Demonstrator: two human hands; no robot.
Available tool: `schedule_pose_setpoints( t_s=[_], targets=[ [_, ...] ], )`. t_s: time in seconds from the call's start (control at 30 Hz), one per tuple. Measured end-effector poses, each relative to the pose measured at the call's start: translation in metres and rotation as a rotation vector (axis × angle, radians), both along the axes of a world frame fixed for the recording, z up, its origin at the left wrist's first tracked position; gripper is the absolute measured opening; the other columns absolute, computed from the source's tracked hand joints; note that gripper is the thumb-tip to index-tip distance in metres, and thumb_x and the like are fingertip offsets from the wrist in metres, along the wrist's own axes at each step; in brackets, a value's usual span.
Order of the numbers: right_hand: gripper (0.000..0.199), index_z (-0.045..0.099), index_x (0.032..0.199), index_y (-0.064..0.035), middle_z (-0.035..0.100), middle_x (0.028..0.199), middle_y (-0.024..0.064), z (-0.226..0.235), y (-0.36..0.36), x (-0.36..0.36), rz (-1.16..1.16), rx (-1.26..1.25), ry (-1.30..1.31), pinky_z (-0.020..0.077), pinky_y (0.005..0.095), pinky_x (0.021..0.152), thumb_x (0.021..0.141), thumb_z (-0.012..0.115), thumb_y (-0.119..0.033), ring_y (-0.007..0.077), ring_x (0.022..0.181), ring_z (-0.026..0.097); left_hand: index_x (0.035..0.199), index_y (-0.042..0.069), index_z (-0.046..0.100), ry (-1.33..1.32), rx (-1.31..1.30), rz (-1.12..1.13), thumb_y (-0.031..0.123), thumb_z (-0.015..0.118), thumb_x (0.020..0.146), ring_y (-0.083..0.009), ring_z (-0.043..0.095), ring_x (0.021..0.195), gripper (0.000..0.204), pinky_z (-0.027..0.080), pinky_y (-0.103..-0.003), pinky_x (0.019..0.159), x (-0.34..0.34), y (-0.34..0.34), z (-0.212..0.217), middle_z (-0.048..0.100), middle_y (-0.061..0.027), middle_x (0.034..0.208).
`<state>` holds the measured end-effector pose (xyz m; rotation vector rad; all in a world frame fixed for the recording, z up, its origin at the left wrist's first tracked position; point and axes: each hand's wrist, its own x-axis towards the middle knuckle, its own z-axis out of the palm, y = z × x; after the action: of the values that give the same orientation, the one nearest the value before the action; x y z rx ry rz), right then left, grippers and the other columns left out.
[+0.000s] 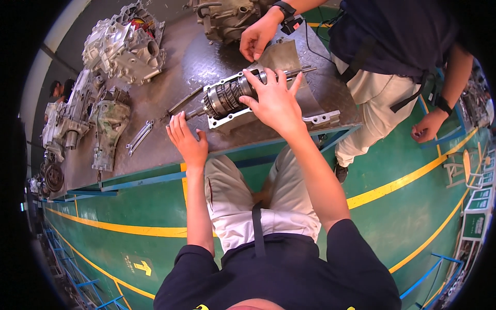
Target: The person manipulates gears and shafts within a metal housing on a workbench, rotating the assembly by hand to check its movement.
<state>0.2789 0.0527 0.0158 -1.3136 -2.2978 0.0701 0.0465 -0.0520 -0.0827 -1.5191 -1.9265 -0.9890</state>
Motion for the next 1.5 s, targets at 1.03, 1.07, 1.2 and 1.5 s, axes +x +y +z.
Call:
schedule_pose_setpoints(
  t_s=[1.03, 1.07, 1.2, 1.5],
  targets=[
    [0.071, 0.06, 0.135, -0.0114, 0.061, 0.121, 0.0091, 0.068, 0.061, 0.026, 0.563, 0.027, -0.284, 0.042, 0.0433, 0.102, 0.071, 0.085, -0.032, 0.0288, 0.123, 0.054, 0.14, 0.003, 0.05, 0.006, 0.011, 0.03, 0.005, 0.057, 0.076, -0.0331, 0.044, 0.138, 0.064, 0.023, -0.053, 0.121, 0.0, 0.002, -0.002, 0.053, -0.015, 0.14],
    [0.072, 0.06, 0.135, -0.0103, 0.061, 0.124, 0.0092, 0.064, 0.061, 0.023, 0.605, 0.039, -0.296, 0.0405, 0.0432, 0.104, 0.07, 0.085, -0.033, 0.0288, 0.123, 0.054, 0.14, 0.003, 0.05, -0.001, 0.007, 0.03, 0.005, 0.057, 0.076, -0.0331, 0.044, 0.138, 0.064, 0.023, -0.053, 0.121, 0.0, 0.002, -0.001, 0.053, -0.015, 0.14],
    [0.069, 0.062, 0.126, -0.0023, 0.065, 0.119, 0.0127, 0.064, 0.064, -0.003, 0.663, -0.078, -0.315, 0.0397, 0.0429, 0.106, 0.068, 0.087, -0.031, 0.0316, 0.117, 0.058, 0.14, 0.004, 0.05, 0.004, 0.02, 0.032, 0.005, 0.057, 0.076, -0.0335, 0.044, 0.138, 0.064, 0.023, -0.052, 0.121, -0.001, 0.002, -0.003, 0.053, -0.015, 0.14],
    [0.06, 0.066, 0.121, -0.007, 0.069, 0.109, 0.0082, 0.07, 0.075, 0.017, 0.679, 0.011, -0.364, 0.0405, 0.0439, 0.104, 0.072, 0.084, -0.037, 0.0267, 0.114, 0.06, 0.14, 0.005, 0.05, -0.011, 0.014, 0.014, 0.004, 0.058, 0.076, -0.0322, 0.044, 0.138, 0.064, 0.023, -0.051, 0.121, -0.007, 0.0, -0.006, 0.053, -0.0143, 0.14]
  ],
)
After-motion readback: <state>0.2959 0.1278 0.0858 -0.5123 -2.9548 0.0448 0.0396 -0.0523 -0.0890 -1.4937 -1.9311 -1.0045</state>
